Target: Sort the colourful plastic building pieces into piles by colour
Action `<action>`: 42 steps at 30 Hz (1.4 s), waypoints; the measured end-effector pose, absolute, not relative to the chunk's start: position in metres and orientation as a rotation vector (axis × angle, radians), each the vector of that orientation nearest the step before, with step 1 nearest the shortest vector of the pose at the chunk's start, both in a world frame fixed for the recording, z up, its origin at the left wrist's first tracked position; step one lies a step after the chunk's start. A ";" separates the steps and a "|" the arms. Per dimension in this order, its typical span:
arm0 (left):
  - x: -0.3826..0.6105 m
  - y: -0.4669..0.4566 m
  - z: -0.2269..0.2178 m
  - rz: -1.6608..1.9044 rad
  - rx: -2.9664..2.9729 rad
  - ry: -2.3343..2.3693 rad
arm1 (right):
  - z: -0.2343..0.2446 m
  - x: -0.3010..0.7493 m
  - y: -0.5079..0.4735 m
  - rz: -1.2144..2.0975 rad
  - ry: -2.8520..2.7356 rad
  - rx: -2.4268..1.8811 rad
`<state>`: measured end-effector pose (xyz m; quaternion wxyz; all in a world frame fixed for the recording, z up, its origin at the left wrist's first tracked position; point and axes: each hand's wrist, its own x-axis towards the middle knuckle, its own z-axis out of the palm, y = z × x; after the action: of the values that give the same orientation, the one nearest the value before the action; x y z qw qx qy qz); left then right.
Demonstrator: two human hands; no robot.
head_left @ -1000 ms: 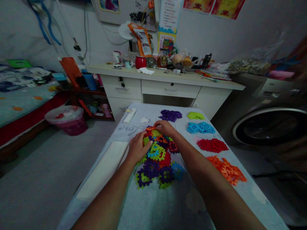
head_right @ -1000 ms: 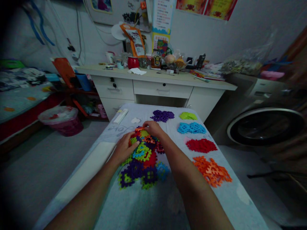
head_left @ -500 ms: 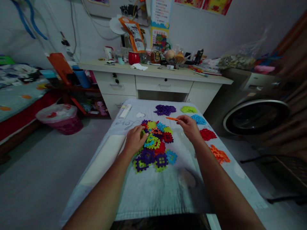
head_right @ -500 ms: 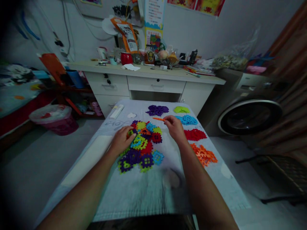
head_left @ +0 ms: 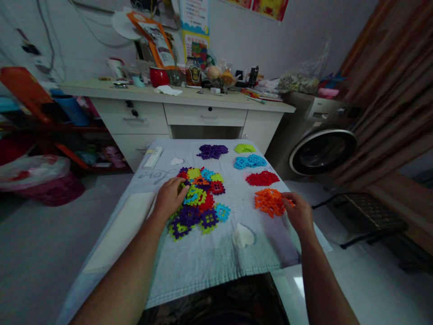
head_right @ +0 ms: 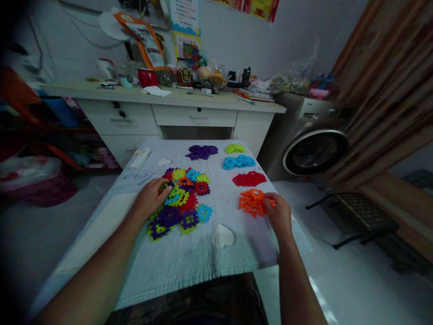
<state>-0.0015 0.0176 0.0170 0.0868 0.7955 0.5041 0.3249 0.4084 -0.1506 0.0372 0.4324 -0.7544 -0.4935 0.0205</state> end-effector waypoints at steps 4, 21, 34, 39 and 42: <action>-0.002 0.018 0.017 0.955 2.383 1.501 | 0.028 0.420 -0.158 -0.079 -1.149 -1.919; -0.001 0.022 0.013 0.957 2.376 1.518 | 0.009 0.413 -0.162 -0.325 -1.115 -1.930; -0.004 0.024 0.009 0.974 2.374 1.498 | 0.001 0.411 -0.157 -0.395 -1.335 -1.924; -0.005 0.024 0.008 1.005 2.371 1.507 | 0.000 0.410 -0.158 -0.443 -1.317 -1.924; -0.006 0.025 0.007 1.059 2.361 1.562 | -0.001 0.411 -0.157 -0.470 -1.317 -1.905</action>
<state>-0.0059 0.0247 0.0073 0.0595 0.7797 0.5159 0.3497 0.4106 -0.1574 -0.0006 0.3794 -0.7458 -0.5158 -0.1840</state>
